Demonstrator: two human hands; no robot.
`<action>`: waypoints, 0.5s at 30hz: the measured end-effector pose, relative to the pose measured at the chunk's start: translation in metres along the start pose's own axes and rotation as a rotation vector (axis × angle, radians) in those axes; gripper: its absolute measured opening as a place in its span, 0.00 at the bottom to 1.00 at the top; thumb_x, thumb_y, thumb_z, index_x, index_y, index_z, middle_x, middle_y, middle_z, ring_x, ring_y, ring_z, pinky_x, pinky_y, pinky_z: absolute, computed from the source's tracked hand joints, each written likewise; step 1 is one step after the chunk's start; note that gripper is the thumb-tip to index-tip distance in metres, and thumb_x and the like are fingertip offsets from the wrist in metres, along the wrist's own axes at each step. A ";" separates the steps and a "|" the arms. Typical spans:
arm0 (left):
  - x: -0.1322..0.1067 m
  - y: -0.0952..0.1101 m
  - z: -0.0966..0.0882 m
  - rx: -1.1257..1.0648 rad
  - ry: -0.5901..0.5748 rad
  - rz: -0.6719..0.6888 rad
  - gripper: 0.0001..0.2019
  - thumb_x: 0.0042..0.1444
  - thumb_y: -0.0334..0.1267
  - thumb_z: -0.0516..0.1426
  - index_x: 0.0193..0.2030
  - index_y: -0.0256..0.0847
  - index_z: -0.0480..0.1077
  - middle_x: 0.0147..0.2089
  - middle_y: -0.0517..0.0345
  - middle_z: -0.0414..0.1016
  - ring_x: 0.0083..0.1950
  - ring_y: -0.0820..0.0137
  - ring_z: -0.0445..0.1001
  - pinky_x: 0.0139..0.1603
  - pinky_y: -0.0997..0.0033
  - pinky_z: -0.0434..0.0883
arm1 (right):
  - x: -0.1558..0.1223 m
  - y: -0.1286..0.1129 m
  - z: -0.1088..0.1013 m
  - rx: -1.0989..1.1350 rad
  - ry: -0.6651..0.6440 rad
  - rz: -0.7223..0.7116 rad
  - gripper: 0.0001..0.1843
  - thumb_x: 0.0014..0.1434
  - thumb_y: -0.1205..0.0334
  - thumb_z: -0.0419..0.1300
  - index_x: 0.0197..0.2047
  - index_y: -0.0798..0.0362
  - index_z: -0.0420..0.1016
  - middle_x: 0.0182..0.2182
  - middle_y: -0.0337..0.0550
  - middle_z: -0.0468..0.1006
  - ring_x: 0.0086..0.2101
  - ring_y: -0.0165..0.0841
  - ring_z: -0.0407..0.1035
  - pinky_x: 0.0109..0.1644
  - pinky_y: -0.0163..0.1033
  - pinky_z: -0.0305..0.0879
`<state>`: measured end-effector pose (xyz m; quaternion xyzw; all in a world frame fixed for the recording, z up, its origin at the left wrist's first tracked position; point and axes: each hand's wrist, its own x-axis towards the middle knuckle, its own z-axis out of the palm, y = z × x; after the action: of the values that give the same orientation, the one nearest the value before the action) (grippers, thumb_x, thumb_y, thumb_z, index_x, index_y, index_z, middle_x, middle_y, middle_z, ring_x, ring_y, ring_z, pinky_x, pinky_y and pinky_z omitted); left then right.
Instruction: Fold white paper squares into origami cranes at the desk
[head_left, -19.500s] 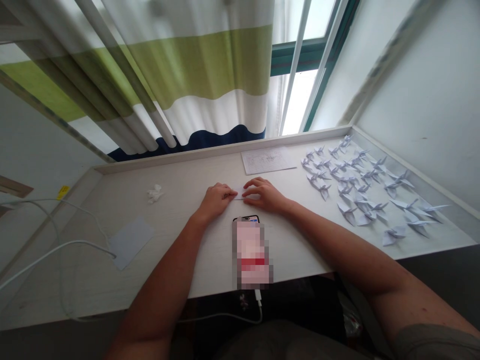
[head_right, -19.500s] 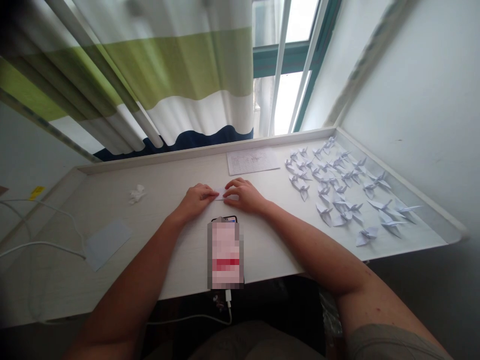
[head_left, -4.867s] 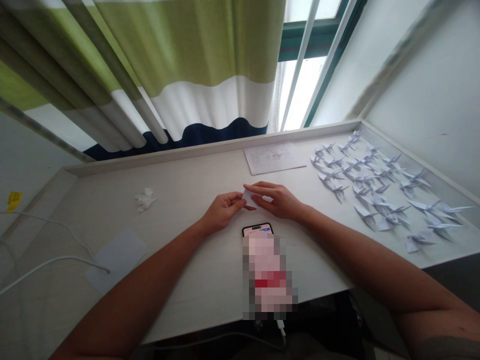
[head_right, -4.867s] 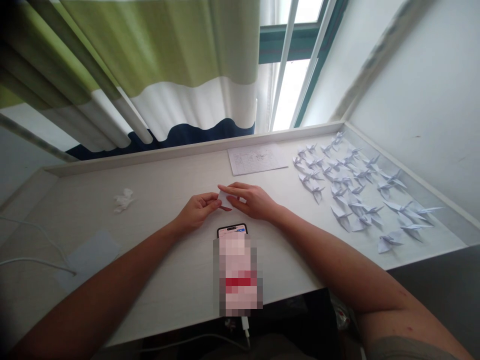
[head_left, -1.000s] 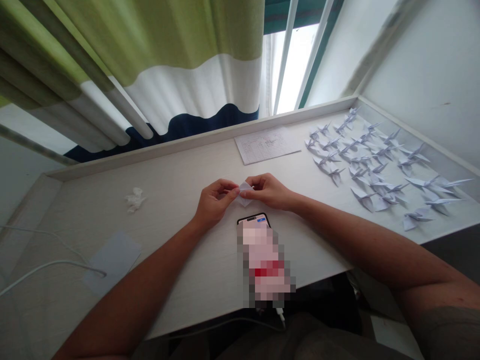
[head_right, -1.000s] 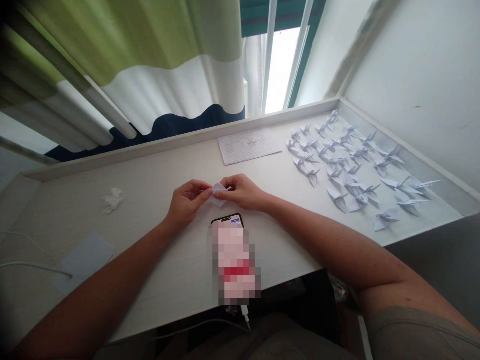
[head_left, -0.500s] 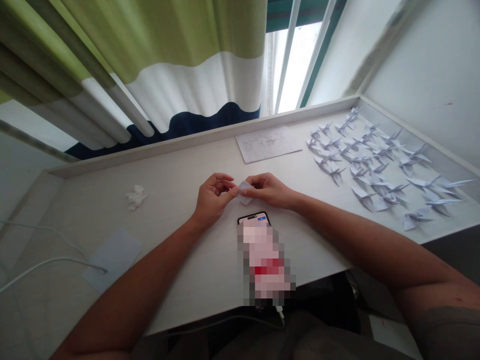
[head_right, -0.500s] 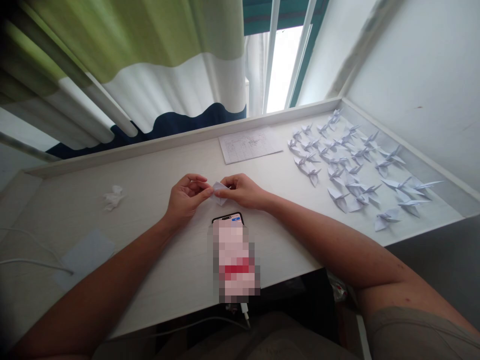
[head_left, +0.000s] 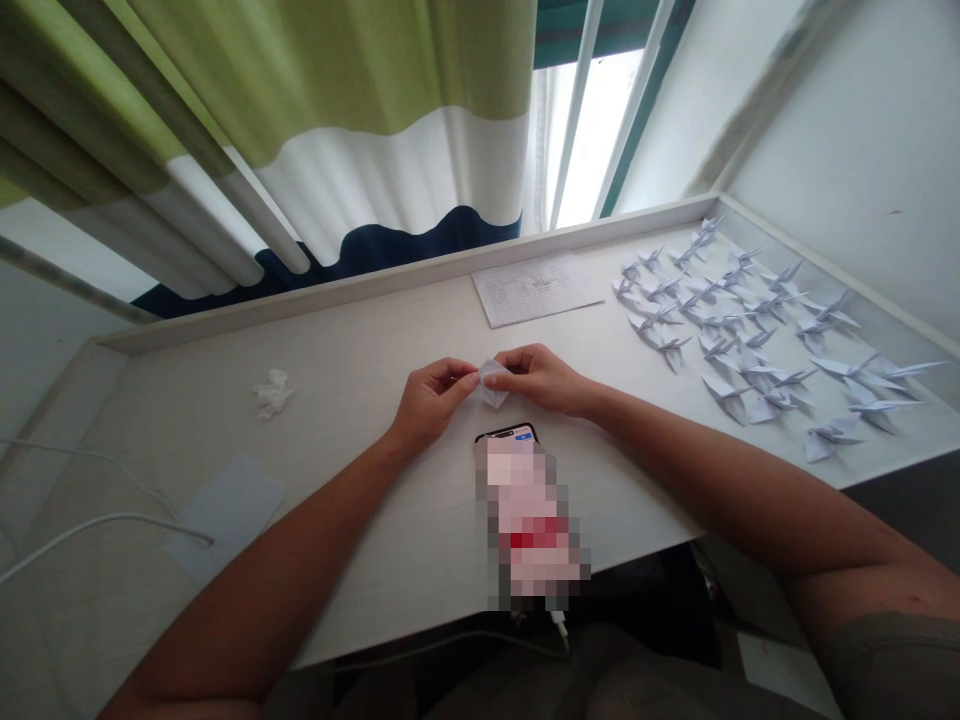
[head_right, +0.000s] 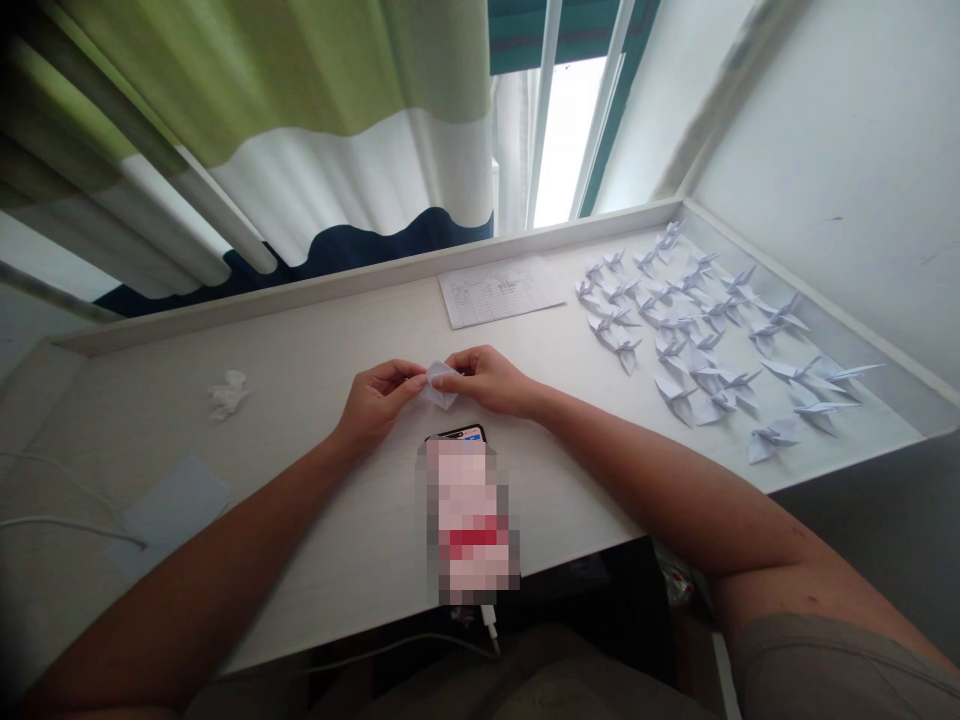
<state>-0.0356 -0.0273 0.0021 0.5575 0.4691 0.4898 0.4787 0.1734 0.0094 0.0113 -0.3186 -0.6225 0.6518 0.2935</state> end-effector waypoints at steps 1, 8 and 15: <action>0.000 -0.001 0.000 0.012 -0.003 0.000 0.12 0.52 0.46 0.71 0.35 0.39 0.82 0.35 0.56 0.83 0.36 0.68 0.76 0.41 0.68 0.72 | 0.000 0.000 0.000 -0.006 -0.001 -0.001 0.21 0.57 0.45 0.73 0.32 0.56 0.78 0.27 0.38 0.76 0.29 0.28 0.66 0.34 0.36 0.60; -0.001 -0.006 0.002 0.074 0.012 0.014 0.13 0.55 0.47 0.69 0.36 0.39 0.81 0.35 0.55 0.82 0.35 0.69 0.76 0.40 0.69 0.71 | 0.001 0.001 0.001 -0.029 0.028 0.007 0.20 0.56 0.46 0.73 0.31 0.56 0.78 0.27 0.38 0.76 0.29 0.29 0.66 0.34 0.37 0.61; -0.002 0.001 0.003 0.076 -0.031 0.008 0.17 0.58 0.54 0.67 0.36 0.40 0.78 0.35 0.55 0.83 0.37 0.66 0.78 0.43 0.67 0.74 | -0.001 -0.001 0.001 0.096 0.114 -0.014 0.20 0.55 0.46 0.75 0.34 0.55 0.83 0.30 0.40 0.81 0.31 0.30 0.70 0.36 0.37 0.65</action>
<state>-0.0326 -0.0296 0.0027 0.5847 0.4777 0.4646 0.4626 0.1728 0.0083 0.0122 -0.3363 -0.5752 0.6596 0.3479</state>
